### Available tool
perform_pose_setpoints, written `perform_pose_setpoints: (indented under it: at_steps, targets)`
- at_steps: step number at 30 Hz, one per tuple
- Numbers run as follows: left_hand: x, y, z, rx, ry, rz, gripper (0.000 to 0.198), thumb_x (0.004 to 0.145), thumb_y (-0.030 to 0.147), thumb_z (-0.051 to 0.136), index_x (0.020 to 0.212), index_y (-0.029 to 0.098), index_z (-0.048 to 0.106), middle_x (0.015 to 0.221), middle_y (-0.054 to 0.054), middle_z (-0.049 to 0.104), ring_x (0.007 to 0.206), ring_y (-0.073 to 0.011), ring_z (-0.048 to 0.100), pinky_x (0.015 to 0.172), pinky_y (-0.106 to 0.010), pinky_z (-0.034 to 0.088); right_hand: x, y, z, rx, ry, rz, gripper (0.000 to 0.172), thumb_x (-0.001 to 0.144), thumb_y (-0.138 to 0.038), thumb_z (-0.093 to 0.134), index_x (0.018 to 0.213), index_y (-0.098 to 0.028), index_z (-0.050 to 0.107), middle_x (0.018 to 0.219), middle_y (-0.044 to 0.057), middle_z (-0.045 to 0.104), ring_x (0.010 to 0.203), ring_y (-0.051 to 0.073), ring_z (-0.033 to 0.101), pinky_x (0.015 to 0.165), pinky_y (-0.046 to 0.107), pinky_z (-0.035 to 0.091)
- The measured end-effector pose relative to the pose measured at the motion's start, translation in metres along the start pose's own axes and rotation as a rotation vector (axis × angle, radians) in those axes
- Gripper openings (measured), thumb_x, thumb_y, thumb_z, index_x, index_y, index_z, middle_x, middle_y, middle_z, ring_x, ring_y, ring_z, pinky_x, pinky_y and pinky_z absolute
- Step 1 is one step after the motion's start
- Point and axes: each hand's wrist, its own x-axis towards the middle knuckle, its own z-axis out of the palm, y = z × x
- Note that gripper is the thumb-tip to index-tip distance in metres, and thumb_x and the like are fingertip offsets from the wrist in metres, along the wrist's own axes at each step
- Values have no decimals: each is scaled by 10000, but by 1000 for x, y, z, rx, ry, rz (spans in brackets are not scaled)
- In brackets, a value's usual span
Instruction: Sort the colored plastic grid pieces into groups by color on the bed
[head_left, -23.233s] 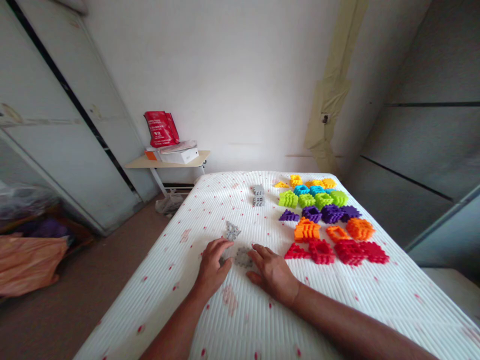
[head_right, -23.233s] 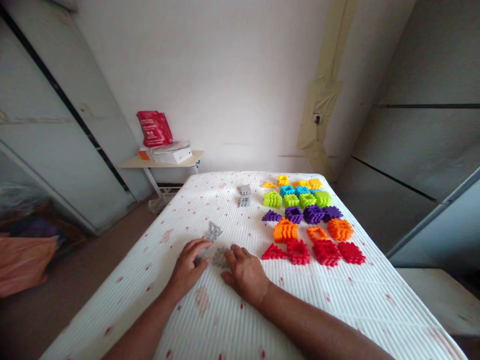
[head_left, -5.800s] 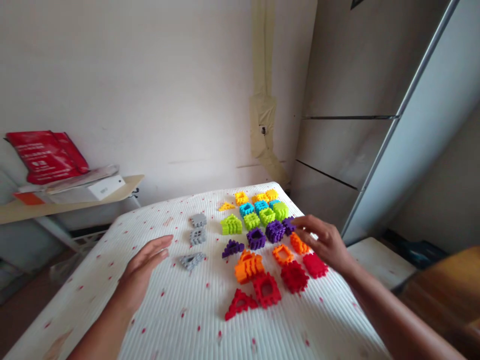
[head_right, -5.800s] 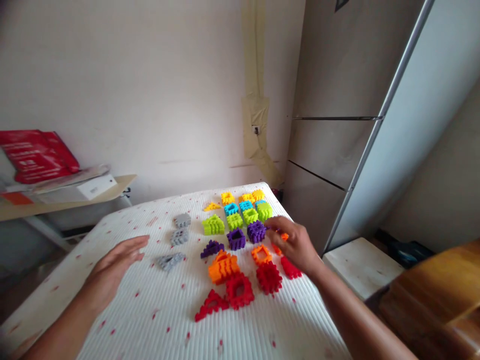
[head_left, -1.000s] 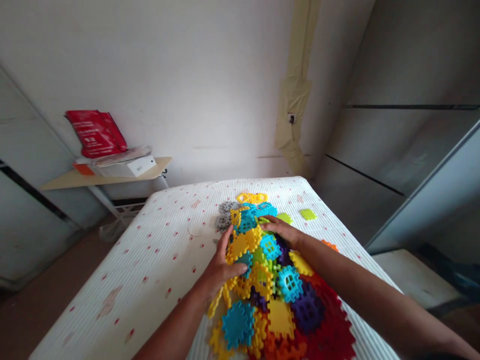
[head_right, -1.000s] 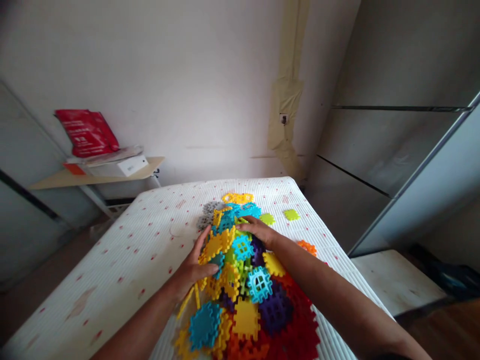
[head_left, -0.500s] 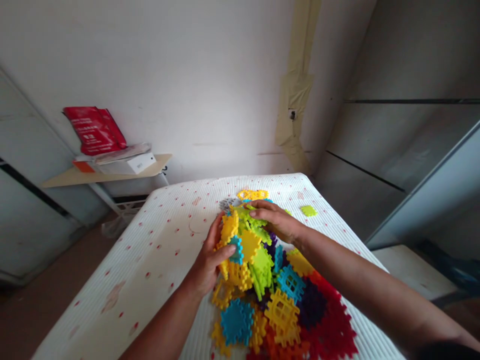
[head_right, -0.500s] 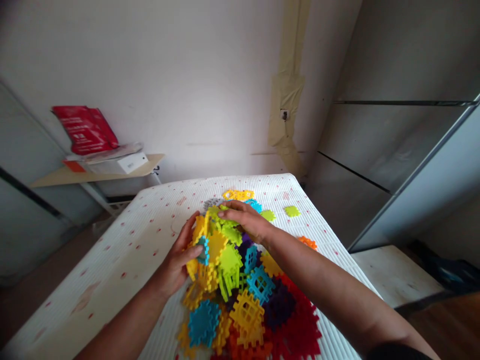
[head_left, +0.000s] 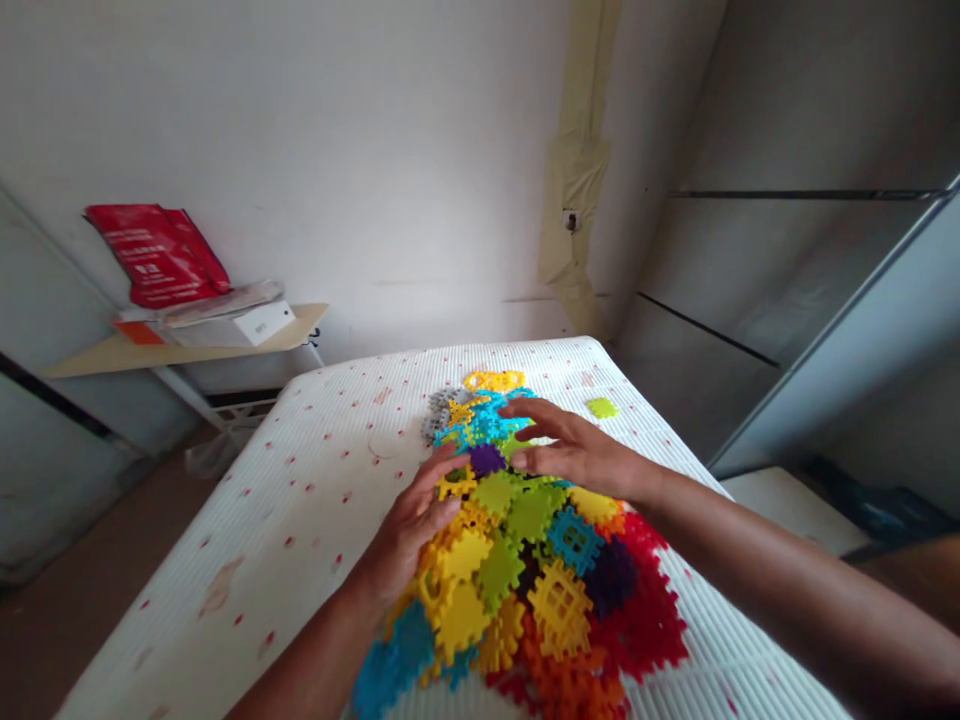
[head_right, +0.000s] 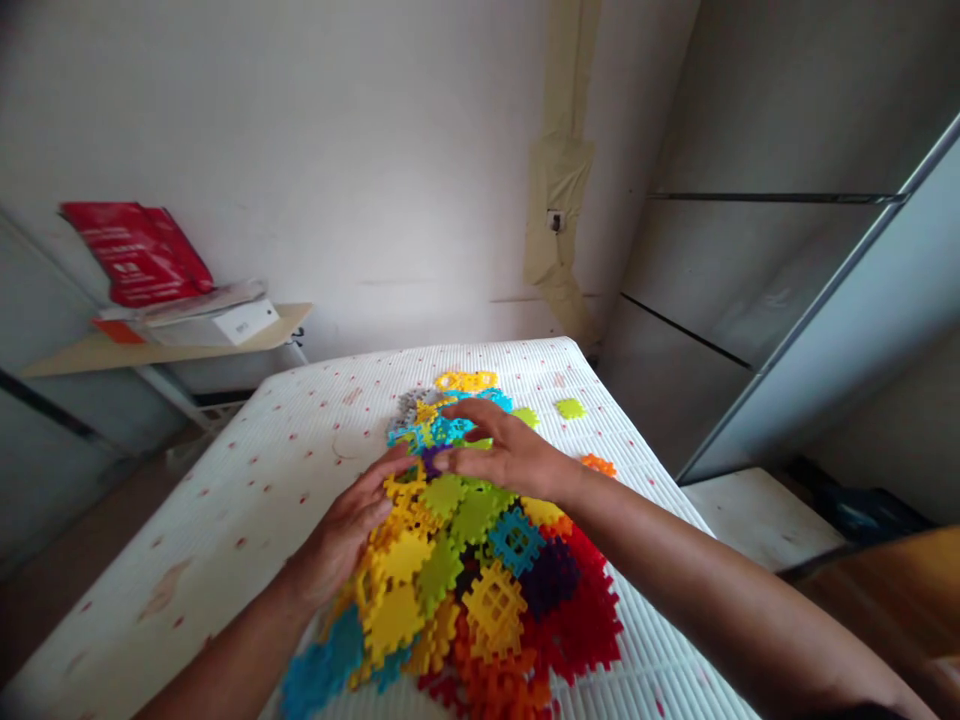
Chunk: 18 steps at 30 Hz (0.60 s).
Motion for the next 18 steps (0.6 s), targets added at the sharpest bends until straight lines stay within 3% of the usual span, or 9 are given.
perform_pose_setpoints:
  at_steps: [3, 6, 9, 12, 15, 18]
  targets:
    - [-11, -9, -9, 297, -13, 26, 478, 762, 435, 597, 1215, 285, 566, 1473, -34, 315, 1373, -302, 208, 1123, -464, 170, -37, 21, -21, -87, 73, 109, 662, 663, -458, 720, 1251, -260, 490, 1296, 95, 473, 1105, 273, 508, 801, 367, 512]
    - [-24, -18, -19, 561, 12, 75, 537, 755, 430, 604, 1269, 307, 510, 1481, -33, 295, 1368, -302, 221, 1120, -486, 169, -86, 47, -40, -169, 217, 265, 692, 657, -493, 710, 1258, -231, 491, 1203, 119, 537, 978, 254, 580, 771, 357, 522]
    - [-41, -35, -34, 741, 60, 109, 579, 752, 431, 596, 1301, 306, 463, 1474, -41, 303, 1356, -298, 250, 1115, -490, 197, -141, 75, -47, -92, 315, 460, 722, 677, -561, 658, 1291, -244, 449, 1213, 131, 524, 856, 241, 618, 621, 338, 541]
    - [-59, -54, -48, 837, 154, 104, 588, 748, 435, 589, 1302, 297, 448, 1430, -56, 372, 1320, -305, 318, 1105, -494, 232, -185, 91, -42, 99, 379, 639, 715, 694, -585, 624, 1294, -245, 433, 1199, 140, 533, 893, 258, 622, 680, 377, 551]
    - [-71, -64, -50, 842, 181, 78, 604, 773, 426, 562, 1335, 281, 392, 1388, -69, 421, 1295, -298, 359, 1098, -476, 260, -201, 93, -28, 306, 390, 660, 684, 701, -583, 605, 1287, -268, 447, 1267, 140, 503, 1026, 287, 590, 795, 416, 529]
    - [-69, -66, -37, 800, 130, 93, 639, 783, 414, 562, 1364, 266, 342, 1424, -77, 373, 1318, -292, 326, 1100, -459, 267, -189, 94, -13, 416, 353, 612, 675, 719, -553, 596, 1321, -308, 414, 1345, 124, 447, 1141, 294, 522, 823, 423, 505]
